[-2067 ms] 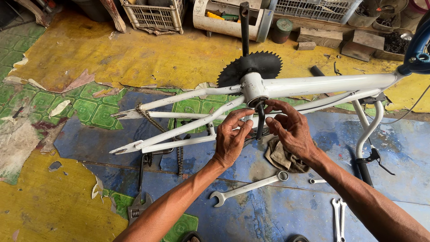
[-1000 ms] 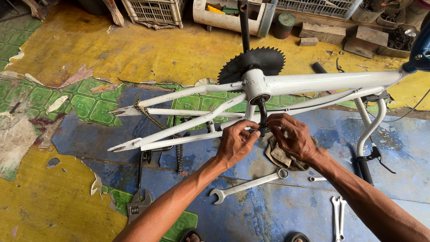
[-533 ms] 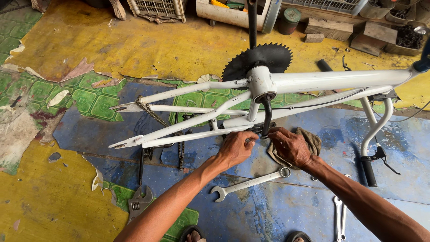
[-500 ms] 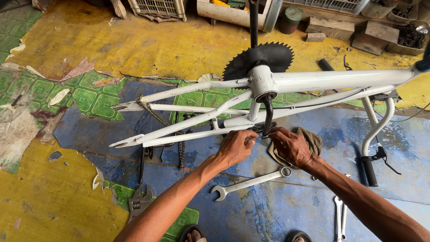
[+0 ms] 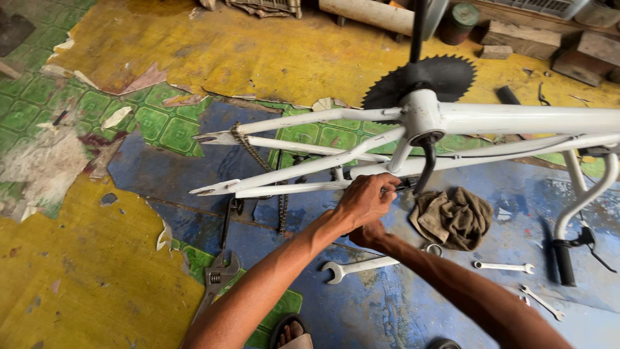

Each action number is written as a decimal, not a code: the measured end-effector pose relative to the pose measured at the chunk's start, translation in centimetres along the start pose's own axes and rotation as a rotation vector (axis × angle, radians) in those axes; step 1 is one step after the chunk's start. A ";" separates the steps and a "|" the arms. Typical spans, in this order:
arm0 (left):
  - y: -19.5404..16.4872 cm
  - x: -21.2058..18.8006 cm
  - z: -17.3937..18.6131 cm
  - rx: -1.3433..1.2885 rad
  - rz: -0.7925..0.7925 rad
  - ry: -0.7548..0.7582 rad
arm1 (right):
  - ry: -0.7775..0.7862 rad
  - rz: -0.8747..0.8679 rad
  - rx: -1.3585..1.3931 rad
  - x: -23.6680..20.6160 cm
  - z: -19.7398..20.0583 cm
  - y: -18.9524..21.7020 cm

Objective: The person works on the bottom bracket of a white bicycle frame, using a wrench to loosen and remove a retaining nut. They then retrieve a hammer and a punch from a nearby tool rack and use them to tap out a bearing or seal from the frame shell.

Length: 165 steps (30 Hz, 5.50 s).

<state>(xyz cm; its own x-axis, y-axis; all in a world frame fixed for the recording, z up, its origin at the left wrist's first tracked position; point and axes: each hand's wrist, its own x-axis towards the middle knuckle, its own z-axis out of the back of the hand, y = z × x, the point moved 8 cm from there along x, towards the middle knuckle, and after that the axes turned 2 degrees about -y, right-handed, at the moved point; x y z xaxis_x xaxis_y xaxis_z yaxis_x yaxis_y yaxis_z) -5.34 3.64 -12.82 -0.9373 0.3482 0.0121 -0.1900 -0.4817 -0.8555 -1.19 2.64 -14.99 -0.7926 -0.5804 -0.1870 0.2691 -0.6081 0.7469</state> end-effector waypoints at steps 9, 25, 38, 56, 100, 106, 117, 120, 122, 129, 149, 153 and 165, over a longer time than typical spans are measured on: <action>0.5 -0.4 0.9 -0.035 -0.059 -0.057 | 0.172 0.055 -0.158 -0.5 -3.3 0.6; -9.5 -2.6 3.6 -0.009 -0.363 -0.402 | -0.090 0.064 -0.110 -11.9 16.2 -0.9; -20.5 -3.7 8.6 0.087 -0.850 -0.502 | -0.121 -0.041 0.001 -14.4 24.3 3.1; -26.1 3.3 21.6 0.014 -0.831 -0.680 | -0.189 -0.062 0.313 -9.1 32.8 10.7; -44.7 -47.3 78.0 -0.219 0.661 -1.196 | 0.208 0.123 0.252 5.4 24.4 89.4; -44.3 -52.4 86.6 -0.223 0.697 -1.177 | 0.227 0.068 0.216 8.0 19.8 96.2; -42.0 -53.0 96.4 -0.377 0.717 -1.114 | 0.256 0.102 0.230 15.9 16.7 103.6; -40.5 -52.1 100.5 -0.214 0.605 -1.179 | 0.305 0.100 0.268 19.7 14.4 106.2; -37.9 -51.2 102.8 -0.255 0.621 -1.153 | 0.352 0.099 0.273 23.3 12.6 108.2; -28.5 -45.2 118.1 -0.127 0.721 -1.147 | 0.405 0.152 0.326 40.0 10.0 116.8; -15.8 -23.2 145.0 0.067 0.521 -1.043 | 0.206 0.135 0.310 73.0 18.9 121.8; -11.6 -19.6 150.0 0.074 0.493 -1.005 | 0.160 0.155 0.324 79.7 19.3 123.7; 5.6 -10.9 173.6 -0.006 0.496 -0.839 | 0.074 0.055 0.251 105.7 15.6 134.6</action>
<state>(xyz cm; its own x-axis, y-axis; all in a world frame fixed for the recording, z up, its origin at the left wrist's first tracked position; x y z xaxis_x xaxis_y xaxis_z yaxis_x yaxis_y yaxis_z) -46.89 -142.40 72.12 -0.8142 -0.5804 0.0126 0.2816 -0.4138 -0.8657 -57.27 -132.12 75.68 -0.7359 -0.6525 -0.1809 0.1592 -0.4265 0.8904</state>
